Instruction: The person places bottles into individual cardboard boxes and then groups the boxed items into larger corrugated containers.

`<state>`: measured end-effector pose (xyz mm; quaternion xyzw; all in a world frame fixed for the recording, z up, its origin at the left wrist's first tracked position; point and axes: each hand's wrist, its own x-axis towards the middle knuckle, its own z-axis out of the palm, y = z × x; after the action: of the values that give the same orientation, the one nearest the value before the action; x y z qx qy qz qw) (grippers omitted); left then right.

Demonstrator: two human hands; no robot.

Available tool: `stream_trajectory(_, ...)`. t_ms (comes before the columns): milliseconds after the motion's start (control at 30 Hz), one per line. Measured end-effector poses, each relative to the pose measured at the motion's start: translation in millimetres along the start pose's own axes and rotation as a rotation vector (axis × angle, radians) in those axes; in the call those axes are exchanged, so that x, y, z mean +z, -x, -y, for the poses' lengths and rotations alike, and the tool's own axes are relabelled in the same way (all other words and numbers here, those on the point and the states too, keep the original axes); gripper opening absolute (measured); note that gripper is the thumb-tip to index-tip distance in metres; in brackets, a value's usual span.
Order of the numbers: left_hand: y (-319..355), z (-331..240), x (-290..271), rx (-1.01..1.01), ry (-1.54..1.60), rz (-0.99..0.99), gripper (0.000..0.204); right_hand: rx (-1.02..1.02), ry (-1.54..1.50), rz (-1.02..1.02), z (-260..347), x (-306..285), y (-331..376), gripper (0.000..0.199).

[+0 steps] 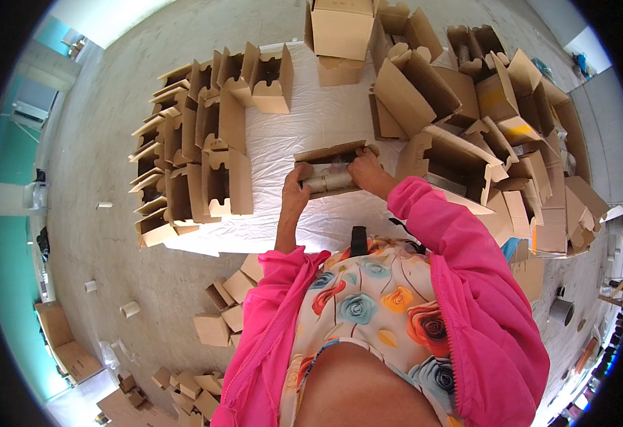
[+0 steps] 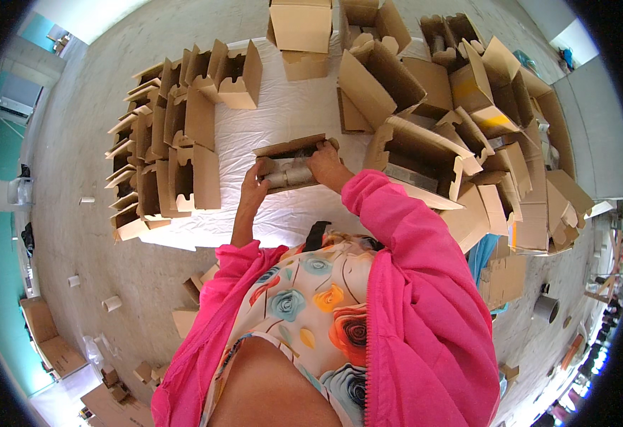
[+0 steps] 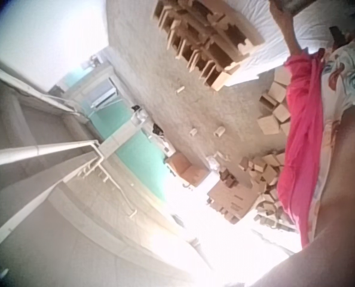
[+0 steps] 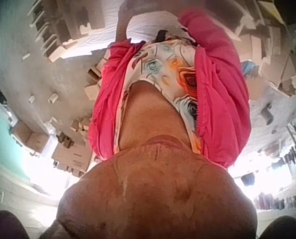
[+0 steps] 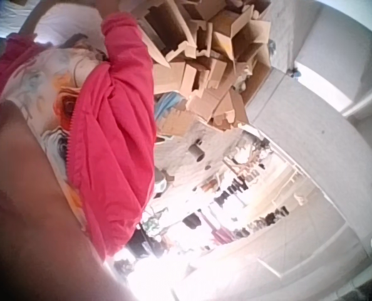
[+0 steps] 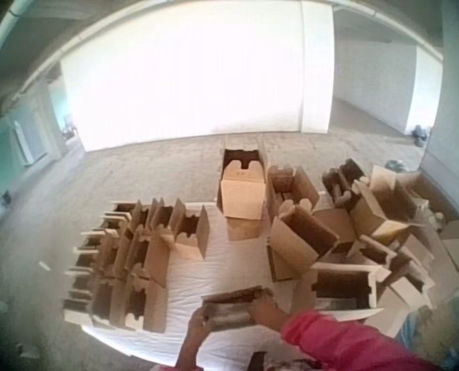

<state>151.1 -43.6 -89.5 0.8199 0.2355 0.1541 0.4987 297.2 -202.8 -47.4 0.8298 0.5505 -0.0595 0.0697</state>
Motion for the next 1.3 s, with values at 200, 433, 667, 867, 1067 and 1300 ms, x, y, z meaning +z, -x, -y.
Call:
stream_trajectory(200,7.2,-30.5,-8.9,0.166,-0.123,-0.077,0.044,0.155,-0.343,0.004,-9.9,13.6,0.6,0.031)
stream_trajectory(433,11.2,-23.5,-13.3,0.134,-0.119,-0.027,0.043,0.498,-0.551,-0.557,3.0,-31.6,62.9,0.045)
stream_trajectory(667,5.0,26.1,2.3,0.021,0.126,0.097,0.046,0.117,-0.853,-0.442,2.2,-6.5,79.2,0.048)
stream_trajectory(867,14.0,-1.8,1.4,0.13,0.077,0.028,0.045,0.104,-0.683,-0.488,-13.6,15.6,63.1,0.049)
stream_trajectory(1067,11.8,-17.9,-2.0,0.03,0.36,-0.048,0.06,0.361,-1.005,-0.452,-24.7,8.1,33.2,0.059)
stream_trajectory(1300,-1.8,-31.3,-5.2,0.059,0.137,-0.072,0.064,0.288,-0.95,-0.383,-29.8,4.8,23.9,0.064)
